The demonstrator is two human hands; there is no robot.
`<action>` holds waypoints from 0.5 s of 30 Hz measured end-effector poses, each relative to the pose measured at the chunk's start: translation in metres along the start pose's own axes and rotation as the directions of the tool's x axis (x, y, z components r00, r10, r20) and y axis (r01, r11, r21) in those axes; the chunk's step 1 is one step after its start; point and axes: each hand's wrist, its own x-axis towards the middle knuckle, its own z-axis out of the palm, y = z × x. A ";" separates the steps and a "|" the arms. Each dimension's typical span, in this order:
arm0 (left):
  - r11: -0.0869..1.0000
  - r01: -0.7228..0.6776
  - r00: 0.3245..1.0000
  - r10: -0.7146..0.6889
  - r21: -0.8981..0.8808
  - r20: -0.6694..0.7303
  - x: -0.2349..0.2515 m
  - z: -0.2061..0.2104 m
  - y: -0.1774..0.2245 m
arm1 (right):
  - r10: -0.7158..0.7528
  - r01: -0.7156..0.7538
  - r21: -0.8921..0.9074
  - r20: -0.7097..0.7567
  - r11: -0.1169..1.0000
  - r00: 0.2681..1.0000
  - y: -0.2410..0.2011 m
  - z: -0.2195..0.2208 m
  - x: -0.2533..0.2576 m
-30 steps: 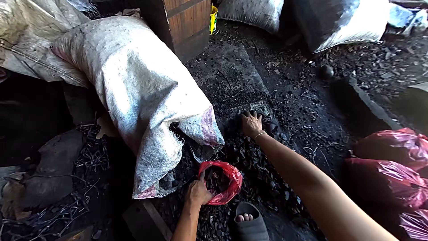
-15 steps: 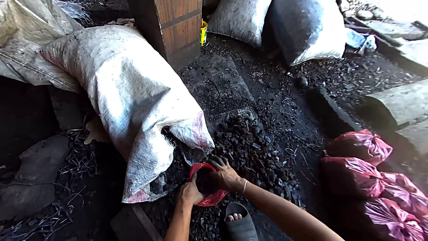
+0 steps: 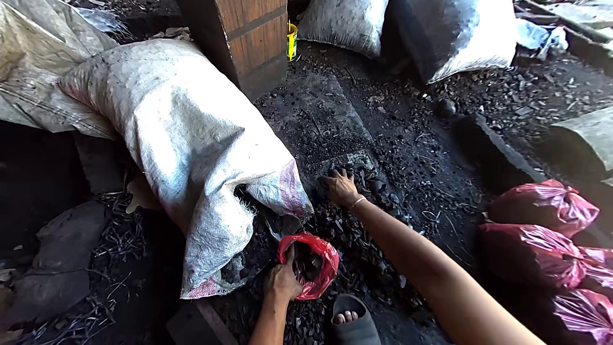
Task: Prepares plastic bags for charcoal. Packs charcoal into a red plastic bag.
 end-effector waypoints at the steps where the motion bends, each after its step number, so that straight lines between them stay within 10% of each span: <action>1: 1.000 0.006 1.000 -0.006 0.007 0.004 0.000 -0.001 0.002 | 0.012 -0.011 -0.028 0.034 1.000 0.999 0.001 0.006 0.008; 8: 0.999 -0.018 0.999 0.019 -0.029 0.031 0.002 -0.005 -0.001 | -0.011 0.046 0.144 -0.232 0.989 0.973 0.002 0.009 -0.007; 15: 0.994 -0.039 0.999 0.041 -0.099 0.022 -0.001 -0.009 -0.008 | -0.605 0.584 0.315 -0.037 0.749 0.796 -0.052 0.068 -0.147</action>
